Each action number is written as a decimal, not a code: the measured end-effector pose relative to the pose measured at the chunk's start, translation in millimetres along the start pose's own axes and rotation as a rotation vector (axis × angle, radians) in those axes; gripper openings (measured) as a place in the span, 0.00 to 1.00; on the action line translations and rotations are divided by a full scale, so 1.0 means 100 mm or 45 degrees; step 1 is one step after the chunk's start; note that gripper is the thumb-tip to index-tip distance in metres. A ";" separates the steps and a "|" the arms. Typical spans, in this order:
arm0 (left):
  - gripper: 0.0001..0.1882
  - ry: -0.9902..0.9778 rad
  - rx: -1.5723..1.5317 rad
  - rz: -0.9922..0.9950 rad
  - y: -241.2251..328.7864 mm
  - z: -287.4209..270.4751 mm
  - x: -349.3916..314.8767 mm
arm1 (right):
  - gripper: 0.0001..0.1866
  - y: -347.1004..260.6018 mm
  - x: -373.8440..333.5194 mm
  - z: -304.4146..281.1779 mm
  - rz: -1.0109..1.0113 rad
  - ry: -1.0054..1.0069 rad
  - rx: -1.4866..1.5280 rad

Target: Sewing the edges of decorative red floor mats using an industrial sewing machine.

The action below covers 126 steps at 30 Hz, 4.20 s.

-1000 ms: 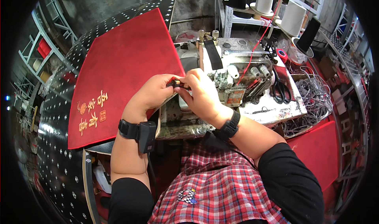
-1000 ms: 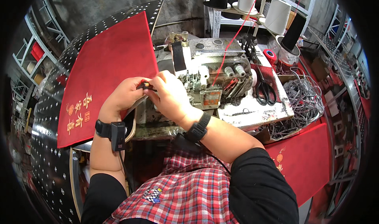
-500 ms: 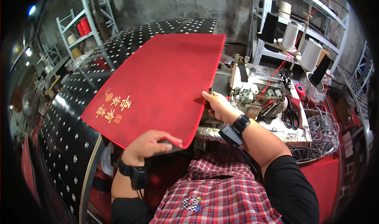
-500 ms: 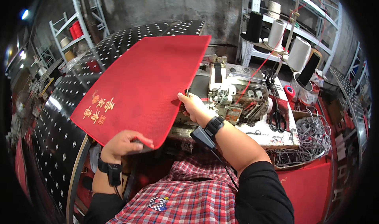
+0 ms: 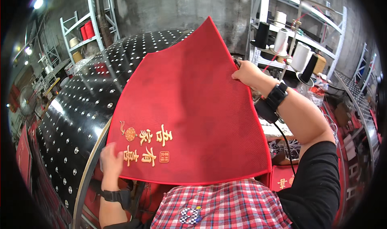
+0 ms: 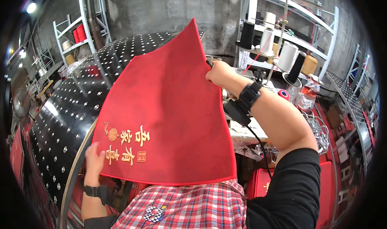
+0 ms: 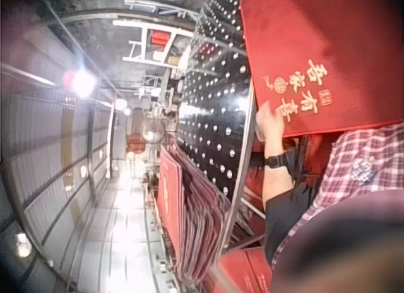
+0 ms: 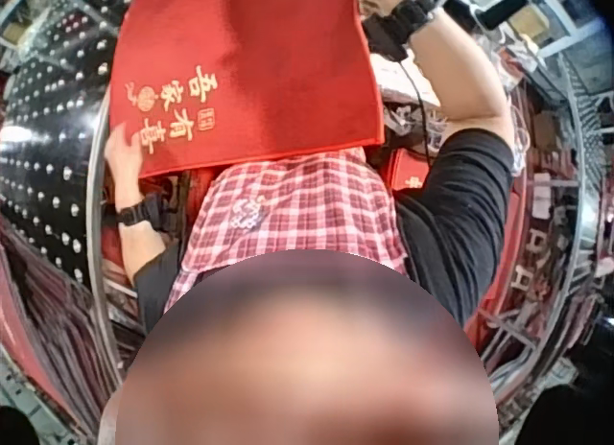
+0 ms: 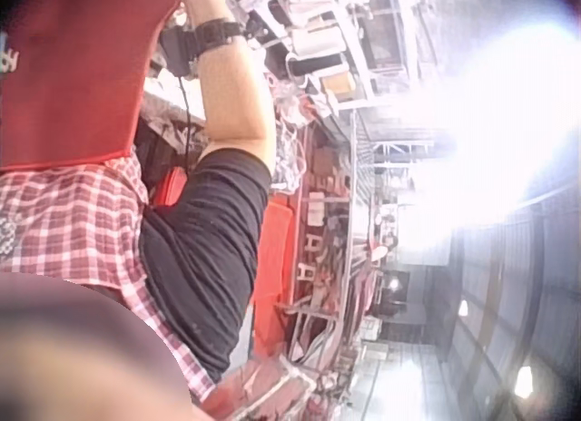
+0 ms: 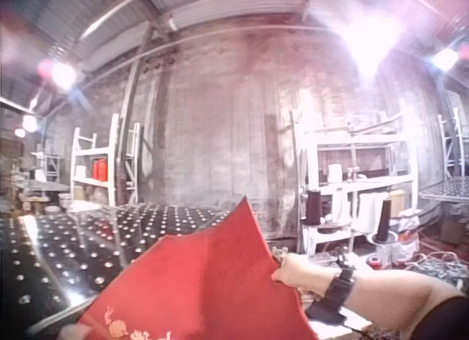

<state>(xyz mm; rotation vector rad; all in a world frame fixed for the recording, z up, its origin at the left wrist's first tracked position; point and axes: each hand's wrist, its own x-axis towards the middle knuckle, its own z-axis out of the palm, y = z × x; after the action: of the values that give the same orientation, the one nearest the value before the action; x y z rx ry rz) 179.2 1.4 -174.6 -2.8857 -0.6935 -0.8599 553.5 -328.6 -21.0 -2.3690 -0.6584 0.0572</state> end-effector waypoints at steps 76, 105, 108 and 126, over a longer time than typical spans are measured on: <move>0.09 0.143 -0.470 0.056 0.82 0.26 0.58 | 0.18 3.91 -4.13 1.32 0.623 0.069 0.004; 0.20 0.494 0.847 -1.554 -3.06 -3.48 -1.12 | 0.12 2.51 -2.16 1.78 -0.026 -0.513 -0.102; 0.20 0.696 0.916 -1.572 -3.13 -3.52 -1.11 | 0.12 2.68 -2.21 1.78 0.272 -0.450 0.165; 0.08 1.189 0.017 0.043 -0.64 -1.30 0.99 | 0.13 2.63 -2.23 1.67 0.252 -0.222 -0.218</move>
<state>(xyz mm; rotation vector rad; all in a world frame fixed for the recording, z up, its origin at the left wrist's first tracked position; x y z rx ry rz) 159.3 76.6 -17.5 -2.0627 -0.5083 -1.9324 440.9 -504.8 -341.9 -2.6098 -0.5250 0.3083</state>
